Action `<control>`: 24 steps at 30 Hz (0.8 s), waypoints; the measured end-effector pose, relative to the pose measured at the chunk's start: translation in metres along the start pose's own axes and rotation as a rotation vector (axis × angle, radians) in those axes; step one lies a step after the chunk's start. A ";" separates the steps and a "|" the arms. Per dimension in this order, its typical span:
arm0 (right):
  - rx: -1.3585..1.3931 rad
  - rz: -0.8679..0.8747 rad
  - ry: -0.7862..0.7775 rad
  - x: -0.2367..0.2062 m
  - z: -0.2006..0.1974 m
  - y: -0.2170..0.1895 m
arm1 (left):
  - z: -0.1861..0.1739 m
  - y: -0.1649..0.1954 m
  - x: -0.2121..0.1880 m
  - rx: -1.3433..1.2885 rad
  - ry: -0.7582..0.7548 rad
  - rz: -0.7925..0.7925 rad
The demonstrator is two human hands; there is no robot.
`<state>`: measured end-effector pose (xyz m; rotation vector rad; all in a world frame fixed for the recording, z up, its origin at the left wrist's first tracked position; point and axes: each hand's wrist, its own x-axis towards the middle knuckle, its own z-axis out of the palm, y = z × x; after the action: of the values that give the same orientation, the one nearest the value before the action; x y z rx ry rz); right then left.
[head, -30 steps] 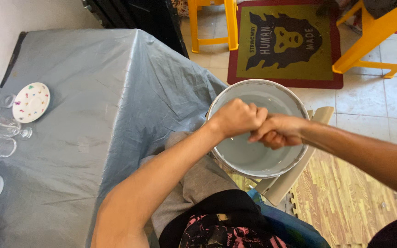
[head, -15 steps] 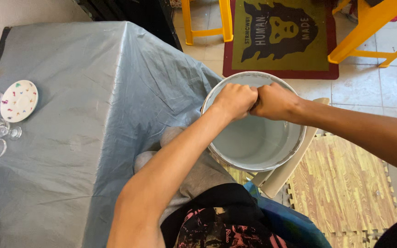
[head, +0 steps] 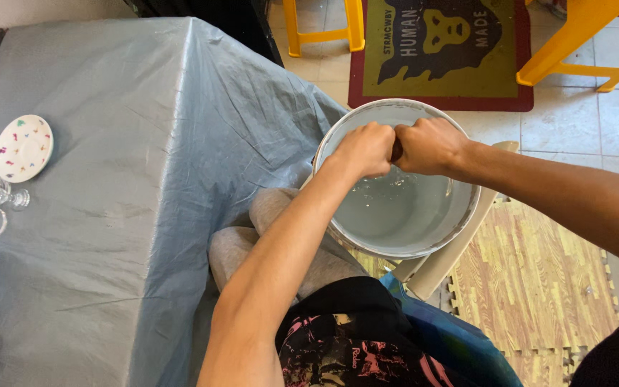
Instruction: The person sits at a table with a large bucket of water and washes dishes one at a time. They rinse a glass, a plate, and a bowl in the water, wipe each item with a cloth, and set the cleaned dishes on the table.
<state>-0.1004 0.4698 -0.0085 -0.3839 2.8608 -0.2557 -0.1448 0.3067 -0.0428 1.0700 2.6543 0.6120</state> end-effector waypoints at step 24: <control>0.353 -0.098 0.305 -0.012 -0.058 0.008 | -0.058 0.013 -0.006 -0.272 0.332 0.053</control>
<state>-0.1063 0.4885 0.0481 -0.4461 3.0019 -0.8931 -0.1525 0.2934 0.0146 1.0363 2.7052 1.2172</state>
